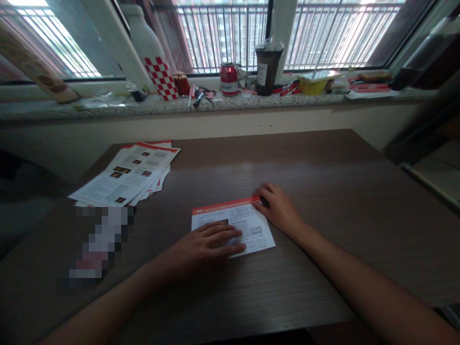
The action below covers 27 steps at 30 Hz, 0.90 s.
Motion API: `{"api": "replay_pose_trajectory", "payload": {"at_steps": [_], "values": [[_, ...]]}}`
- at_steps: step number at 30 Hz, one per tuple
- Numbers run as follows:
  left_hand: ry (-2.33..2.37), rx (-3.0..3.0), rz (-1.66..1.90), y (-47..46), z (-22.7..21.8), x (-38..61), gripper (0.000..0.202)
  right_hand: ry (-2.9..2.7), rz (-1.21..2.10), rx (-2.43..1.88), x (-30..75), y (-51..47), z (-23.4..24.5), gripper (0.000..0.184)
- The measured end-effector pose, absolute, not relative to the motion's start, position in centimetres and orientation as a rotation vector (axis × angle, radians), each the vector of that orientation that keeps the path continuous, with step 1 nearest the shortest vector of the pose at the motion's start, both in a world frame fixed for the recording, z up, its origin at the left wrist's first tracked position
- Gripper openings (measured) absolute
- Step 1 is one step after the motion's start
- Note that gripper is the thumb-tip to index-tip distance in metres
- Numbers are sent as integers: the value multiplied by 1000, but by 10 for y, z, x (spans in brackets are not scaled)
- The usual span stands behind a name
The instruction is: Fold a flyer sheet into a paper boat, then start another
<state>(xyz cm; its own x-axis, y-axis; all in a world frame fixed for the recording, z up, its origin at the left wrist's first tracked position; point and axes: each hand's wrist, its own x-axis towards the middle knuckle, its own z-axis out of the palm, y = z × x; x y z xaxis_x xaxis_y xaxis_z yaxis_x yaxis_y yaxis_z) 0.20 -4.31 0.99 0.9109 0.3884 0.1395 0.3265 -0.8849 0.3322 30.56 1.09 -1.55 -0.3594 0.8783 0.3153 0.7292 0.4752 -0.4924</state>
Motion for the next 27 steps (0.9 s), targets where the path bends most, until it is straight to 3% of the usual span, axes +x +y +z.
{"api": "replay_pose_trajectory", "payload": {"at_steps": [15, 22, 27], "values": [[575, 2780, 120, -46, 9, 3, 50, -2211, 328, -1304, 306, 13, -19, 9], [775, 2816, 122, -41, 13, -1, 51, -2198, 304, -1206, 304, 11, -15, 29], [886, 2835, 121, -41, 12, -3, 55, -2349, 307, -1060, 300, 4, -11, 29]]}}
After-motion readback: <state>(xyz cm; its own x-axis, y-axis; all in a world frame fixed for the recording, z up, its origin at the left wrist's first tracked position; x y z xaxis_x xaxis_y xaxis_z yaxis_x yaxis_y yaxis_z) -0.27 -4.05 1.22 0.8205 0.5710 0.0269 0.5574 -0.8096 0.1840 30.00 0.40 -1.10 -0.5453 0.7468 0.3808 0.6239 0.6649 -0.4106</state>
